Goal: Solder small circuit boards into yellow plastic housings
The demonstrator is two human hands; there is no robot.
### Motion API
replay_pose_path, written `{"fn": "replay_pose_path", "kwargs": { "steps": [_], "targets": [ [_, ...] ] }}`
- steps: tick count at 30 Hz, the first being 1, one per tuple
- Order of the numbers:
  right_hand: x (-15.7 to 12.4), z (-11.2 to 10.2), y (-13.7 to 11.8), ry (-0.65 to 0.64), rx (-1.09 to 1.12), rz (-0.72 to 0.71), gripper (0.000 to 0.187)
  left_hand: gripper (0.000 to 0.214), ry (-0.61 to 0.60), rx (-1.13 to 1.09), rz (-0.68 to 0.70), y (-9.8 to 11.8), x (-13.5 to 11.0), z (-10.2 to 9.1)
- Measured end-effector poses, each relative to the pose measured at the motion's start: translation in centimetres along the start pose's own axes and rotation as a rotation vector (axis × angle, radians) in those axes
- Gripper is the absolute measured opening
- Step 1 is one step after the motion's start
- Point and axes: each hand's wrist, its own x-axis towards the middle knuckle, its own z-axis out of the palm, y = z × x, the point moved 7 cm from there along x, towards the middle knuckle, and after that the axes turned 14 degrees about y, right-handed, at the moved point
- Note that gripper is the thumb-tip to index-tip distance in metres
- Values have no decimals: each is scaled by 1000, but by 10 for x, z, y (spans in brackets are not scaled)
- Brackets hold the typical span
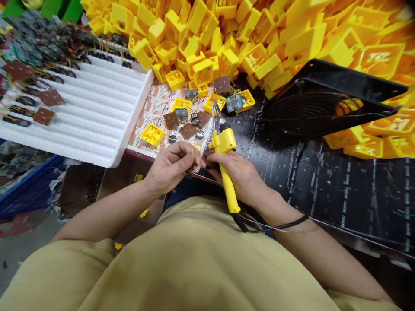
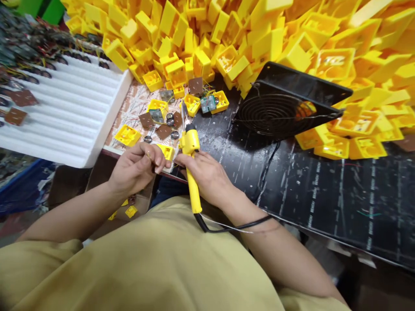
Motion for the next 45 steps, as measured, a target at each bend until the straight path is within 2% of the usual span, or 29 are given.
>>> {"fn": "replay_pose_path", "kwargs": {
  "steps": [4, 6, 8, 14, 16, 18, 21, 24, 28, 32, 35, 37, 40, 45],
  "targets": [
    [1, -11, 8, 136, 8, 175, 29, 30, 74, 102, 40, 9, 9, -6],
    [-1, -19, 10, 163, 56, 280, 30, 30, 96, 139, 27, 9, 13, -8],
    [0, -26, 7, 169, 80, 323, 29, 34, 100, 156, 11, 8, 16, -7],
    [32, -64, -30, 313, -34, 213, 42, 35, 77, 237, 43, 27, 27, 13],
    [44, -76, -43, 323, -109, 140, 44, 35, 51, 225, 23, 30, 29, 22],
    [51, -80, -46, 289, -172, 106, 38, 37, 8, 182, -25, 25, 28, 28],
    [46, -68, -33, 160, -184, 117, 27, 40, -51, 137, -109, 6, 25, 25],
    [26, -47, -17, 52, -172, 94, 26, 40, -74, 181, -167, -13, 22, 11],
    [2, -36, -6, 127, -122, 157, 34, 32, -87, 308, -135, -20, 22, -2],
    [2, -31, -5, 192, -79, 174, 36, 23, -100, 432, 41, -8, 26, 1],
    [7, -26, 3, 204, -48, 213, 33, 18, -64, 542, 182, 2, 27, 2],
    [7, -23, 9, 212, -21, 246, 32, 17, -47, 606, 230, 4, 27, 0],
    [3, -21, 13, 217, -13, 247, 31, 17, -37, 633, 224, 3, 30, -4],
    [0, -20, 13, 205, -51, 257, 29, 18, -44, 621, 137, -5, 35, -8]
  ]
}}
